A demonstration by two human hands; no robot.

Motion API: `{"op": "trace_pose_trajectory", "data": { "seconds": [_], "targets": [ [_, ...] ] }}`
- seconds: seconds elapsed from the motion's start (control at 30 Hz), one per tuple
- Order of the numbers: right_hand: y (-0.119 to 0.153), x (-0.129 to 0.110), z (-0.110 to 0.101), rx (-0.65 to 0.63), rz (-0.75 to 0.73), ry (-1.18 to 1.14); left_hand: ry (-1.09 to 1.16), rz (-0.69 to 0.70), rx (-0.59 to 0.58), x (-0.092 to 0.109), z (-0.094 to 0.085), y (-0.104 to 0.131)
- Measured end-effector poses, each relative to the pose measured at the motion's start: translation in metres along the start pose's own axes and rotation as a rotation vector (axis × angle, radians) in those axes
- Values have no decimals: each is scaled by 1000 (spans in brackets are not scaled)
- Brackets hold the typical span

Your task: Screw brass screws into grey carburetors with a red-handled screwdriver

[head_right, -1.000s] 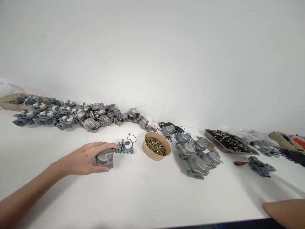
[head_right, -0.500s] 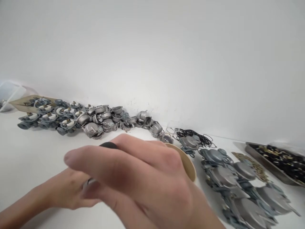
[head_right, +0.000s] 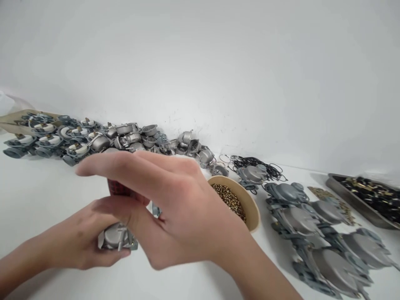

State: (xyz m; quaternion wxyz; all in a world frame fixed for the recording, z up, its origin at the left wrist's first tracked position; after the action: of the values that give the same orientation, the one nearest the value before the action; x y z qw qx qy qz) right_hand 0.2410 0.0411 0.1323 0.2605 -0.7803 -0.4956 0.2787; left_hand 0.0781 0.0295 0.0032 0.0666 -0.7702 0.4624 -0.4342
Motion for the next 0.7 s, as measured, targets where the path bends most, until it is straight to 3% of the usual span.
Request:
{"op": "trace_pose_trajectory", "data": {
  "seconds": [0.17, 0.37, 0.7],
  "targets": [
    [-1, -1, 5, -83, -5, -31, -26, 0, 9, -4, 1, 2],
    [-1, -2, -2, -16, 0, -22, -8, 6, 9, -4, 2, 1],
    [0, -8, 0, -67, -35, -135, -15, -28, -7, -6, 1, 3]
  ]
}}
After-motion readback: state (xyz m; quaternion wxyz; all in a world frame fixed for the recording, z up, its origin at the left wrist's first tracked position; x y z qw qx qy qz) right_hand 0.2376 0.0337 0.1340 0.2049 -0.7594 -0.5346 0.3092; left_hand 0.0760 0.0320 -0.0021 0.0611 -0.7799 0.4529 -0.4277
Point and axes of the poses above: each hand's wrist, its own y-axis away from the middle knuckle, its own z-axis out of the palm, x = y × z, the point moved 4 cm from there along -y, towards the middle knuckle, and after that the axes turned 15 degrees about y, right-handed, at the moved point
